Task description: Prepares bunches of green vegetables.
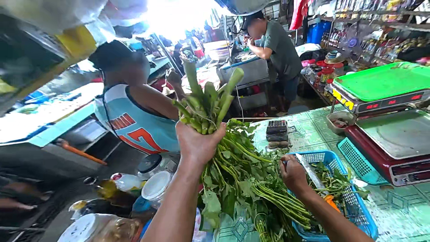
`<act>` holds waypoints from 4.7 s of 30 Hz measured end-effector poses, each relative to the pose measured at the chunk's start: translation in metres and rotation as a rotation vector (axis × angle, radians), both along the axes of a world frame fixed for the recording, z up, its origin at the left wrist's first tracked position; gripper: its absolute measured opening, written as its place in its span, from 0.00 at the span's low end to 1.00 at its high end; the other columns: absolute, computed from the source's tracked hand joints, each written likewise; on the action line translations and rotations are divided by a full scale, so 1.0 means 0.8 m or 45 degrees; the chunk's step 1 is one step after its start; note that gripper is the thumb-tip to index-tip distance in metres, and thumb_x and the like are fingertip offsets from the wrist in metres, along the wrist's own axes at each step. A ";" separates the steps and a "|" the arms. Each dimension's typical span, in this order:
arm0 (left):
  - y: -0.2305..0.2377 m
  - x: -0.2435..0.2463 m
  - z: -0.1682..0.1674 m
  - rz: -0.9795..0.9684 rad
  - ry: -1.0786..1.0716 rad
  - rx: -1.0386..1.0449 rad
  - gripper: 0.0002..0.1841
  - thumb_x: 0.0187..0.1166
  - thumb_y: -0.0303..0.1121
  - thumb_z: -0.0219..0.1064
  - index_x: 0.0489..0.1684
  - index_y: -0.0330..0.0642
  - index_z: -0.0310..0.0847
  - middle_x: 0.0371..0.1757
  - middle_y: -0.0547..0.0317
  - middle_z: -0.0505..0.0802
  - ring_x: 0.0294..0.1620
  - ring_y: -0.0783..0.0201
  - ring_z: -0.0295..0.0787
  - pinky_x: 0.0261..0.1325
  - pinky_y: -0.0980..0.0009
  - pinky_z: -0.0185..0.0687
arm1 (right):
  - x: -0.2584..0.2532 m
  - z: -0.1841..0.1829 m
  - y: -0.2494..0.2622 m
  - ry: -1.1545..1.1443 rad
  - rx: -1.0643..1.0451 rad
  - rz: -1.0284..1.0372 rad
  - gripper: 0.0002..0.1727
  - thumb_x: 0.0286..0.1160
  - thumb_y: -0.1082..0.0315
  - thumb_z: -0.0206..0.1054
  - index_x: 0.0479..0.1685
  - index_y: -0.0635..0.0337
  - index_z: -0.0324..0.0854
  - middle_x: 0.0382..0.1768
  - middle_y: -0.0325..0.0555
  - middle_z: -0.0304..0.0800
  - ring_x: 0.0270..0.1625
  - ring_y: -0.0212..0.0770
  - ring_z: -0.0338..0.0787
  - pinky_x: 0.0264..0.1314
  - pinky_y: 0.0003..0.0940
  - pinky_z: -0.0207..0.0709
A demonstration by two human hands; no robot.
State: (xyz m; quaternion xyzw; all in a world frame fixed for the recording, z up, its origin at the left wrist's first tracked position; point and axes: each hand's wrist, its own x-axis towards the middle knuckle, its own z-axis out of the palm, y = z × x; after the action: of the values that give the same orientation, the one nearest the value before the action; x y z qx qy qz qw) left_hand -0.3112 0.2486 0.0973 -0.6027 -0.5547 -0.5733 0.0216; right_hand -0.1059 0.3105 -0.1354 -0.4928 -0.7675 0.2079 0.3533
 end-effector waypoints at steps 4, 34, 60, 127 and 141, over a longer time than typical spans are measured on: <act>0.010 0.009 -0.010 -0.068 -0.025 -0.053 0.26 0.52 0.31 0.79 0.54 0.43 0.78 0.40 0.71 0.91 0.42 0.82 0.89 0.49 0.80 0.87 | -0.023 0.029 -0.002 -0.055 0.208 0.234 0.21 0.83 0.57 0.64 0.64 0.63 0.86 0.59 0.56 0.93 0.67 0.56 0.90 0.76 0.58 0.76; 0.138 0.173 -0.237 -0.144 1.004 -1.433 0.19 0.72 0.31 0.69 0.61 0.37 0.80 0.58 0.38 0.90 0.62 0.37 0.88 0.57 0.34 0.80 | 0.190 -0.147 -0.071 -0.097 -1.114 -0.327 0.32 0.85 0.64 0.56 0.88 0.58 0.57 0.62 0.65 0.87 0.58 0.61 0.92 0.62 0.61 0.83; 0.130 0.225 -0.336 -0.128 0.961 -1.703 0.17 0.73 0.31 0.68 0.59 0.36 0.84 0.61 0.42 0.91 0.65 0.42 0.87 0.67 0.38 0.76 | 0.178 -0.067 -0.114 -0.453 -0.896 -0.158 0.29 0.90 0.65 0.51 0.88 0.61 0.57 0.66 0.61 0.86 0.64 0.56 0.91 0.69 0.53 0.82; 0.111 0.344 -0.148 -0.659 0.121 -0.575 0.23 0.60 0.30 0.78 0.57 0.37 0.83 0.49 0.52 0.93 0.54 0.62 0.91 0.63 0.59 0.85 | 0.296 0.048 -0.012 1.204 -0.507 0.277 0.19 0.85 0.76 0.50 0.70 0.73 0.75 0.57 0.52 0.89 0.46 0.37 0.92 0.51 0.34 0.88; 0.004 0.410 -0.177 -0.971 0.218 -0.462 0.41 0.78 0.39 0.66 0.93 0.40 0.51 0.48 0.47 0.93 0.50 0.53 0.92 0.57 0.48 0.87 | 0.309 0.128 -0.131 0.056 0.498 -0.410 0.36 0.71 0.38 0.71 0.68 0.58 0.85 0.61 0.52 0.91 0.58 0.46 0.93 0.55 0.53 0.89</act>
State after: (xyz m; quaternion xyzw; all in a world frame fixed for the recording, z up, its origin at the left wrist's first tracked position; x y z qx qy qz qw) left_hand 0.0167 0.2516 -0.0444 -0.8040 -0.3802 -0.3812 -0.2524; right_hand 0.1417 0.2057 -0.0327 -0.5263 -0.6969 0.0072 0.4872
